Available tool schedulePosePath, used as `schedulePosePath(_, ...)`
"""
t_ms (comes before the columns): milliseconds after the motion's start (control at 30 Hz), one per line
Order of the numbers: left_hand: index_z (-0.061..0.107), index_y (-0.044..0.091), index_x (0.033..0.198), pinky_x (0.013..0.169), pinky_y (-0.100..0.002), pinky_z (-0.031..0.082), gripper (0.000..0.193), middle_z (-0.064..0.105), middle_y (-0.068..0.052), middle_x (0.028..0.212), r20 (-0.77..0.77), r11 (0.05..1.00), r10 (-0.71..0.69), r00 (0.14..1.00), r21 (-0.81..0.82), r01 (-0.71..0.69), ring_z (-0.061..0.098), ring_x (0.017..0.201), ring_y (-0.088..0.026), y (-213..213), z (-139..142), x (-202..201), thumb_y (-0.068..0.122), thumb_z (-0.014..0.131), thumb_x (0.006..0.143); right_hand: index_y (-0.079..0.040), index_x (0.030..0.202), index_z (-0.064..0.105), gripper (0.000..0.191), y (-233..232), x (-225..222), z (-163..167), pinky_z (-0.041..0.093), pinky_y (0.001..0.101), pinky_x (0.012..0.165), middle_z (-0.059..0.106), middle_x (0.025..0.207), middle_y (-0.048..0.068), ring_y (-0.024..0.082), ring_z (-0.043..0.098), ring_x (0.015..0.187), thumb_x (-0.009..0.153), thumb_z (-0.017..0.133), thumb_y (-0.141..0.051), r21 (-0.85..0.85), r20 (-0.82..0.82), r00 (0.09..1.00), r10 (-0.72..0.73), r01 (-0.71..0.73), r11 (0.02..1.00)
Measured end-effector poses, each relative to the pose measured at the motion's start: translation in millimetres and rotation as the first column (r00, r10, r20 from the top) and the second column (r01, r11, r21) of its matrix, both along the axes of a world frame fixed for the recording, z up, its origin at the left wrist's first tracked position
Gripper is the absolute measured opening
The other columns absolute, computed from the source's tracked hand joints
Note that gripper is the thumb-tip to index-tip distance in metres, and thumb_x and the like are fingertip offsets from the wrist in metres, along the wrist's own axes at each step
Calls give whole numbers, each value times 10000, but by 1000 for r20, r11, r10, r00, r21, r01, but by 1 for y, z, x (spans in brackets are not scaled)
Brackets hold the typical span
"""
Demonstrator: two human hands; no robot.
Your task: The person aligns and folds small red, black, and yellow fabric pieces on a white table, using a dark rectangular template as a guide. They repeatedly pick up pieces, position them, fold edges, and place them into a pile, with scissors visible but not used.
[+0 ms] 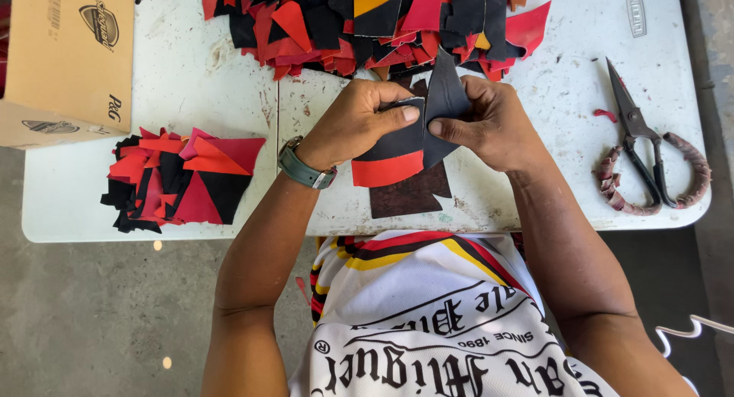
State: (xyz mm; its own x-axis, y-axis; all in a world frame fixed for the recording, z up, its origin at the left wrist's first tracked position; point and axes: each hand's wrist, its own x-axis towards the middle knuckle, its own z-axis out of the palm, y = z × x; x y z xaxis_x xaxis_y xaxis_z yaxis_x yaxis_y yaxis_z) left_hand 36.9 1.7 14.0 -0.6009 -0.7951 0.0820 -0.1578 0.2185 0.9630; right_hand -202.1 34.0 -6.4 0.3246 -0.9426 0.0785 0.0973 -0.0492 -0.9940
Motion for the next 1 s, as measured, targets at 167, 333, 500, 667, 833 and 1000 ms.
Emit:
schedulePosePath(167, 761, -35, 1068, 575, -210, 456, 259, 685, -14, 780, 45, 996, 52, 998, -80, -49, 577, 677, -40, -2, -2, 1, 207, 708, 995, 3, 1130, 688, 279, 0, 0, 6, 587, 239, 813, 740, 1009, 35, 69, 687, 890, 874, 799, 5, -17, -50, 999, -18, 18, 1000)
schedulePosePath(333, 755, -29, 1074, 579, -207, 464, 264, 690, -2, 776, 58, 990, 55, 997, -134, -47, 585, 677, -33, 0, 0, 1, 220, 705, 1001, 8, 1094, 693, 250, 1, 3, 8, 589, 229, 776, 736, 970, 30, 62, 683, 852, 867, 797, 15, -63, -103, 994, -28, 22, 998)
schedulePosePath(500, 760, -16, 1058, 569, -217, 462, 247, 689, -6, 757, 105, 986, 99, 990, -147, -83, 585, 662, -37, 4, 5, 0, 215, 710, 988, 8, 1015, 675, 122, 1, 4, 7, 522, 210, 672, 692, 881, -4, 37, 616, 781, 934, 761, -25, -83, -151, 987, -51, 39, 996)
schedulePosePath(667, 755, -11, 1016, 570, -251, 483, 232, 701, -40, 747, 158, 960, 138, 978, -265, -93, 612, 645, -67, 11, 10, -4, 214, 705, 992, -18, 972, 694, 158, 12, 15, 10, 450, 231, 594, 636, 766, -28, 33, 532, 693, 1056, 671, -150, -145, -242, 946, -216, 185, 972)
schedulePosePath(833, 751, -33, 995, 606, -279, 476, 236, 711, -69, 793, 155, 914, 219, 963, -379, -147, 626, 658, -91, 16, 7, -18, 200, 721, 970, 56, 871, 608, 270, 20, 28, 16, 423, 285, 602, 523, 707, 40, 101, 481, 607, 1058, 675, -127, -465, -535, 712, -455, 201, 862)
schedulePosePath(1000, 746, -34, 1040, 644, -252, 504, 200, 708, -36, 837, 10, 981, 122, 992, -154, -119, 618, 742, -67, 2, 11, -14, 134, 750, 932, -18, 1073, 690, 110, 4, 0, 24, 473, 218, 655, 664, 857, -54, 17, 552, 773, 993, 690, -94, -90, -142, 983, -120, 108, 990)
